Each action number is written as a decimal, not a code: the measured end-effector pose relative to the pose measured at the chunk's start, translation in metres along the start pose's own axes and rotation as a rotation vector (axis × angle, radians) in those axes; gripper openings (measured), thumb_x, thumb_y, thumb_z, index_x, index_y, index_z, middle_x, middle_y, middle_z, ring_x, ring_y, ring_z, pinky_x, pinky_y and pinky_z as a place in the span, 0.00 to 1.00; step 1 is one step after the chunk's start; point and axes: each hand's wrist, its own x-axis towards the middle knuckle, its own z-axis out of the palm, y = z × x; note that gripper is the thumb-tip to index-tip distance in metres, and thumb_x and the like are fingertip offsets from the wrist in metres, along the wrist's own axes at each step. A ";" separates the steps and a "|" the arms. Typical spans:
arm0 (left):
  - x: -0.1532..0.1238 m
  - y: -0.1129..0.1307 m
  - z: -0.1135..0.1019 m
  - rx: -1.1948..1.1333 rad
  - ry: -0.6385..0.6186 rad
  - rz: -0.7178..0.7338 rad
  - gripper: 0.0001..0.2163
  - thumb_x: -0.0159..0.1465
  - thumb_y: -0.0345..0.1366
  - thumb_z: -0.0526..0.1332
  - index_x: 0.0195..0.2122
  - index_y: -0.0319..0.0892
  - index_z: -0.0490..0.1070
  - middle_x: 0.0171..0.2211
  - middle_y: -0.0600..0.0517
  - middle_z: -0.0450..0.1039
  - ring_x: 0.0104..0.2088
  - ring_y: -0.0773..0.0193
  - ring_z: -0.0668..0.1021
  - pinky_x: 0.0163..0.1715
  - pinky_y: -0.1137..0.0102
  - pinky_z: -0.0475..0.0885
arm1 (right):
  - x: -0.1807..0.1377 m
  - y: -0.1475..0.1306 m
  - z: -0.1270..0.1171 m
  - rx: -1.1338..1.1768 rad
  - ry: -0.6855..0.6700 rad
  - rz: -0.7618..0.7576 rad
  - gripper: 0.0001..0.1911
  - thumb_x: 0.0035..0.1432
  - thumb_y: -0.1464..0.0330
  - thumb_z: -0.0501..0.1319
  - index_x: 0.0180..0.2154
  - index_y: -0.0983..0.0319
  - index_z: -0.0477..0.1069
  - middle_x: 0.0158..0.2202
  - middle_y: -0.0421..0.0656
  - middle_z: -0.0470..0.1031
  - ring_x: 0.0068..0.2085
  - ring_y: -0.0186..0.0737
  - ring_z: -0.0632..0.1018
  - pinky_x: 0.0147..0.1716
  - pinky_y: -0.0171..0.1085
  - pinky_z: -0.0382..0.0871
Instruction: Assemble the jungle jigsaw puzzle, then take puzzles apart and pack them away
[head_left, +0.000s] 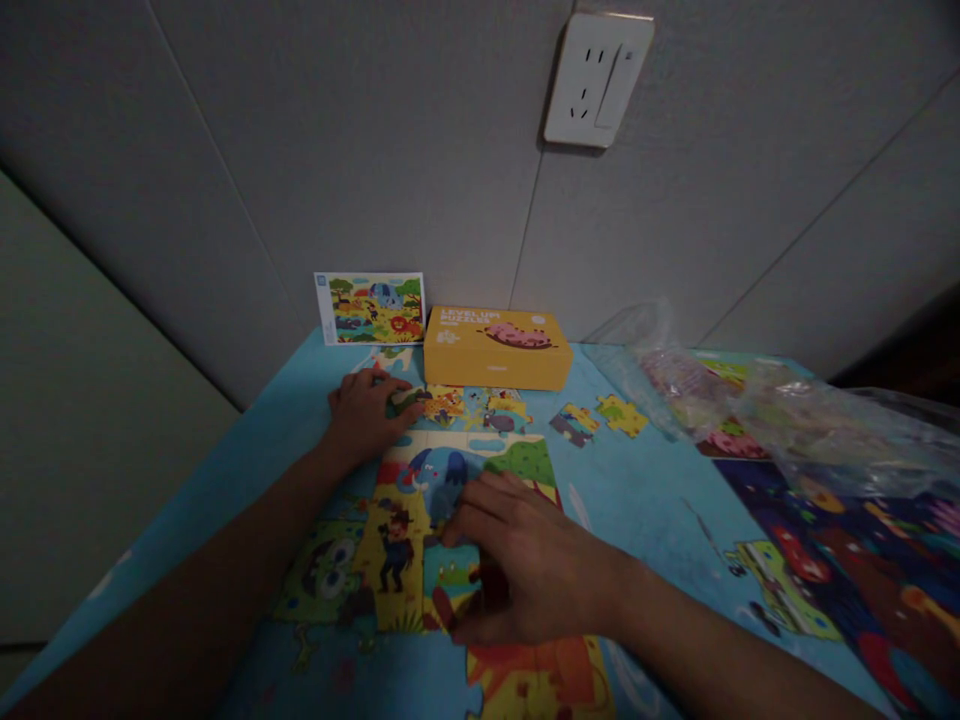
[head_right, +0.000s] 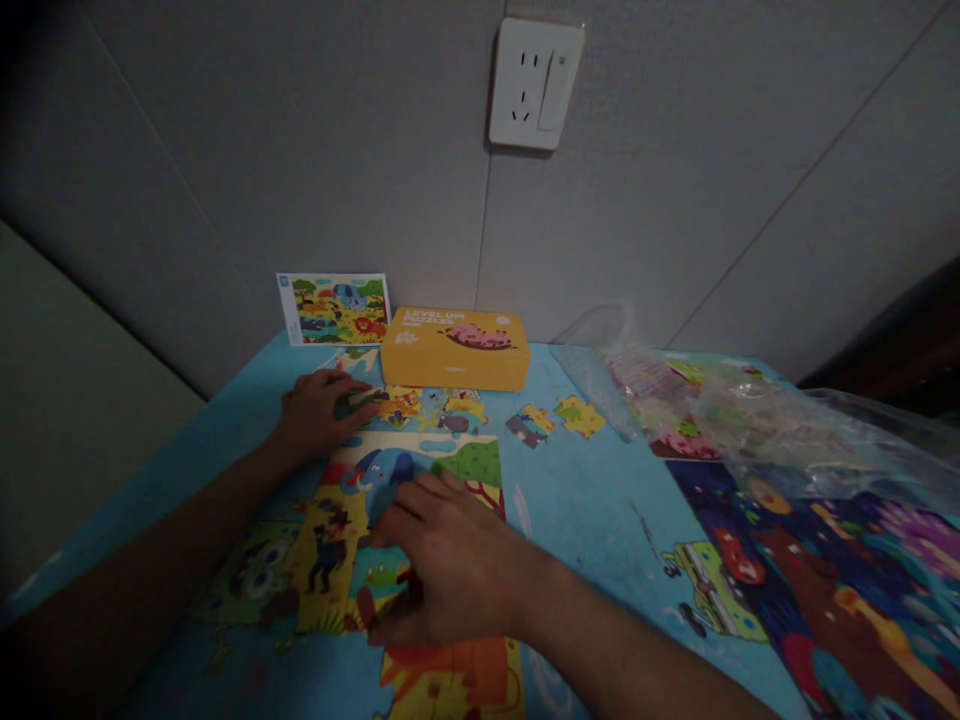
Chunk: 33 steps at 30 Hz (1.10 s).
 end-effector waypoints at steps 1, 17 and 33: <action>0.000 0.000 0.000 -0.003 0.002 -0.002 0.19 0.59 0.51 0.61 0.48 0.48 0.76 0.51 0.45 0.68 0.56 0.45 0.67 0.55 0.51 0.62 | 0.000 0.000 0.000 0.001 -0.007 -0.001 0.27 0.47 0.53 0.68 0.46 0.59 0.71 0.42 0.44 0.72 0.44 0.45 0.71 0.44 0.44 0.63; 0.027 -0.025 0.001 -0.435 0.317 -0.321 0.16 0.59 0.42 0.54 0.32 0.37 0.78 0.29 0.49 0.80 0.32 0.60 0.79 0.32 0.70 0.72 | 0.008 0.018 0.004 -0.032 0.154 0.034 0.27 0.49 0.55 0.68 0.49 0.60 0.72 0.45 0.47 0.72 0.46 0.47 0.72 0.47 0.45 0.65; 0.007 -0.038 -0.011 -0.090 -0.010 0.226 0.23 0.55 0.53 0.64 0.48 0.45 0.76 0.50 0.43 0.72 0.52 0.48 0.72 0.52 0.54 0.66 | -0.012 0.084 -0.028 -0.536 0.471 0.743 0.13 0.62 0.61 0.58 0.36 0.60 0.79 0.43 0.52 0.76 0.44 0.54 0.71 0.39 0.46 0.61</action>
